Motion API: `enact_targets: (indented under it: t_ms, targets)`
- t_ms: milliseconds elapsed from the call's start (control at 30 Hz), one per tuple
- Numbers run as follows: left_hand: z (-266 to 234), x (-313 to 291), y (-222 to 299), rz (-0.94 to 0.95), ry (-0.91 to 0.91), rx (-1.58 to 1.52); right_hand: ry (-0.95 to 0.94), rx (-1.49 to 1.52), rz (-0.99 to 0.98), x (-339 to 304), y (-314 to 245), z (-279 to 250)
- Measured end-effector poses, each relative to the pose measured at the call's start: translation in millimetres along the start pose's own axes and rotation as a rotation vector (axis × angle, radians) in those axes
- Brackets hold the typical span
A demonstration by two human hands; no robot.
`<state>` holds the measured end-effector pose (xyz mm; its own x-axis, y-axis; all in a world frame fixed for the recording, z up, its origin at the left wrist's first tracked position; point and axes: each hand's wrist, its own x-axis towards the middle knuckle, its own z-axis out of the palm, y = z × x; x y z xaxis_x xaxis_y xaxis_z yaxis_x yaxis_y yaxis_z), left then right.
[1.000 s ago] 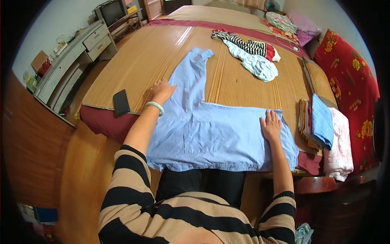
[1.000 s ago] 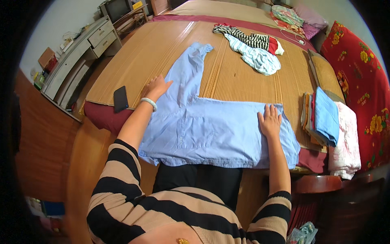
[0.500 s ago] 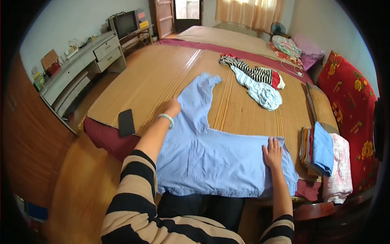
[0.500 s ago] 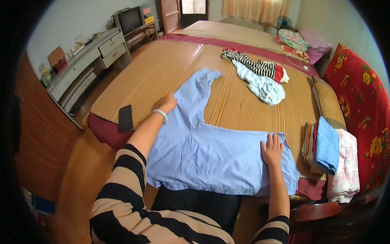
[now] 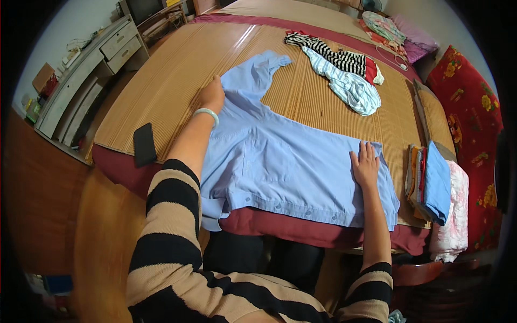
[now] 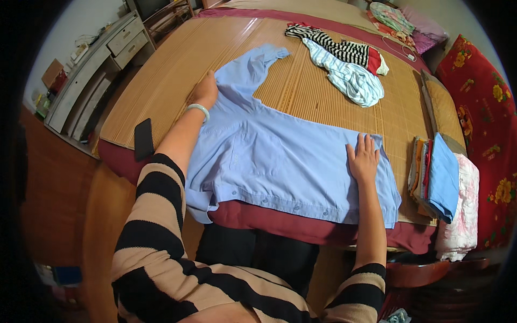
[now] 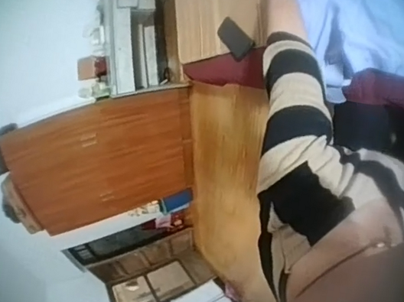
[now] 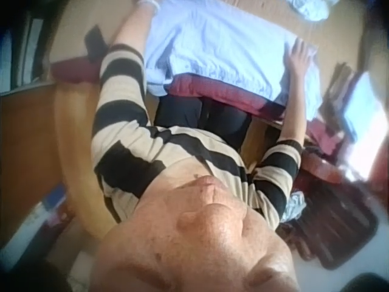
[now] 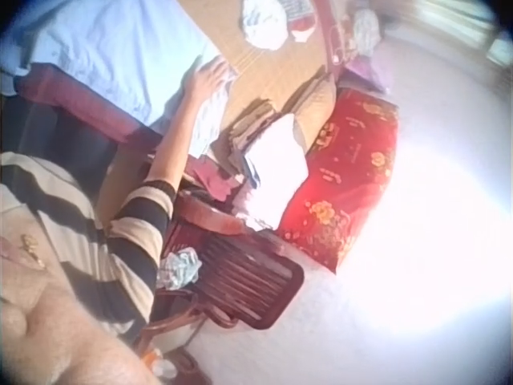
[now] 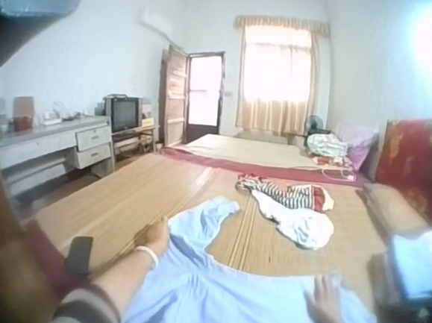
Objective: Folding a light blue shirt on a bed.
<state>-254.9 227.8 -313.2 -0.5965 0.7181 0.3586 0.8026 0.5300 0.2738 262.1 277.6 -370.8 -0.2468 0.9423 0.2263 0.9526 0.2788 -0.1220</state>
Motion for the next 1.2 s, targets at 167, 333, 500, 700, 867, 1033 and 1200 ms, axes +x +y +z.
enact_targets:
  t_ms: [167, 333, 500, 700, 867, 1033, 1200]
  targets:
    - [15, 4, -18, 0.132, 0.144, 0.158, 0.061, 0.003, -0.037, 19, -10, 10]
    - [-20, 5, -19, -0.039, -0.038, -0.185, 0.063, 0.012, -0.036, 26, -11, 11]
    - [-70, -77, -42, 0.155, 0.000, -0.091, 0.045, -0.009, -0.059, 32, 0, 12]
    - [-153, -193, -70, -0.006, -0.294, 0.007, 0.019, 0.009, -0.146, 49, 22, 17]
    - [-184, -243, -69, 0.144, -0.265, 0.114, 0.023, 0.018, -0.170, 52, 12, 16]
    - [-161, -246, -91, 0.097, -0.402, 0.044, 0.038, 0.023, -0.160, 49, 11, 15]
    - [-154, -249, -104, 0.057, -0.265, -0.301, 0.055, 0.029, -0.159, 48, 12, 16]
